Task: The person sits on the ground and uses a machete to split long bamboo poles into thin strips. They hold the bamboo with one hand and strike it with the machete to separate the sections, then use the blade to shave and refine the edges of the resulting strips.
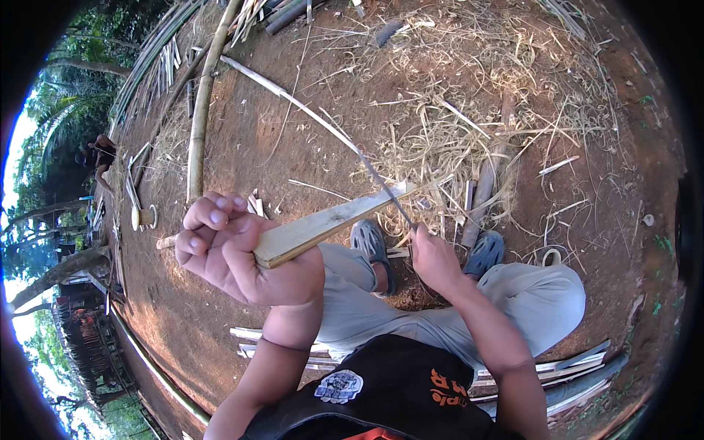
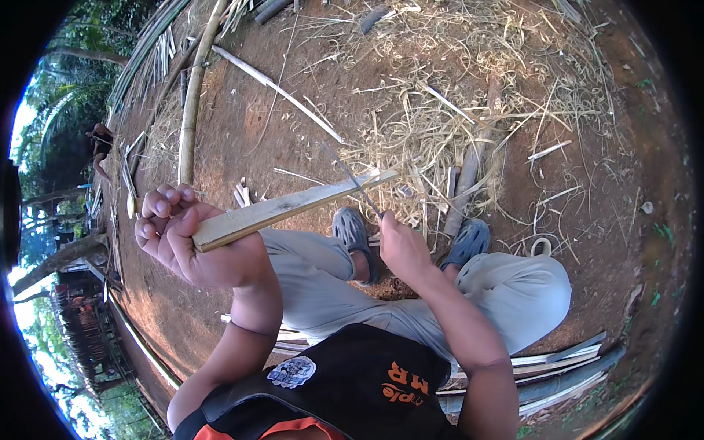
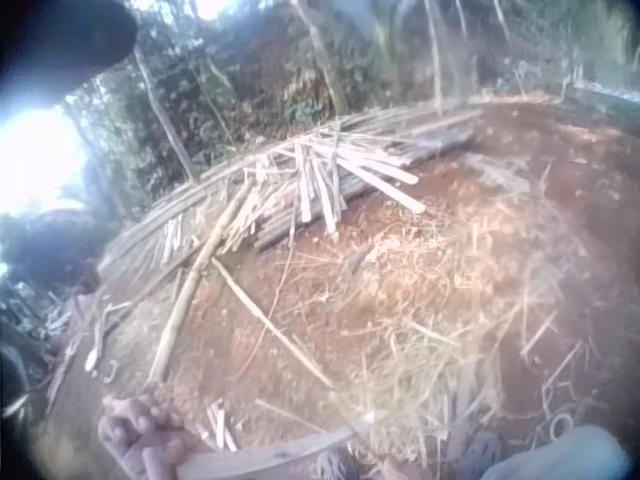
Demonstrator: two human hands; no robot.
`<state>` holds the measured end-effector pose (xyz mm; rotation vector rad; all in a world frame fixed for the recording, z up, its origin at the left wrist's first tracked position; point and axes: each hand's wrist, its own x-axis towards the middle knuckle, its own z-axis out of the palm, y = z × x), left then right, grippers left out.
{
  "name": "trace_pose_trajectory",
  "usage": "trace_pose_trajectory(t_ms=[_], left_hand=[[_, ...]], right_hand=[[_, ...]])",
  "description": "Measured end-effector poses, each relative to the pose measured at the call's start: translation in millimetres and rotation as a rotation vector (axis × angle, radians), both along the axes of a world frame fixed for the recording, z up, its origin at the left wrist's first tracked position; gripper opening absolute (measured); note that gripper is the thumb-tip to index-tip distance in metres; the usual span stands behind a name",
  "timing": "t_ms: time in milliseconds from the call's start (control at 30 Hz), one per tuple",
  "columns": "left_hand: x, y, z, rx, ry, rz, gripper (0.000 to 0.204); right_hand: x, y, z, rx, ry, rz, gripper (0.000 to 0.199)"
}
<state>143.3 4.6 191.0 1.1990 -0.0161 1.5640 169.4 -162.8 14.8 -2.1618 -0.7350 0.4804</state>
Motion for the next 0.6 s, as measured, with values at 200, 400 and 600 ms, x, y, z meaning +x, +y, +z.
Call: trace_pose_trajectory(t_ms=[200,400,600], left_hand=[[-4,11,-2,0.002,0.042,-0.019,0.039],[3,19,-2,0.103,0.05,-0.13,0.027],[16,27,-4,0.073,0.067,-0.328,0.017]], right_hand=[[-24,2,21,0.213,-0.178,0.06,0.018],[2,-9,-93,-0.244,0.022,-0.053,0.02],[-6,13,28,0.038,-0.167,0.033,0.02]])
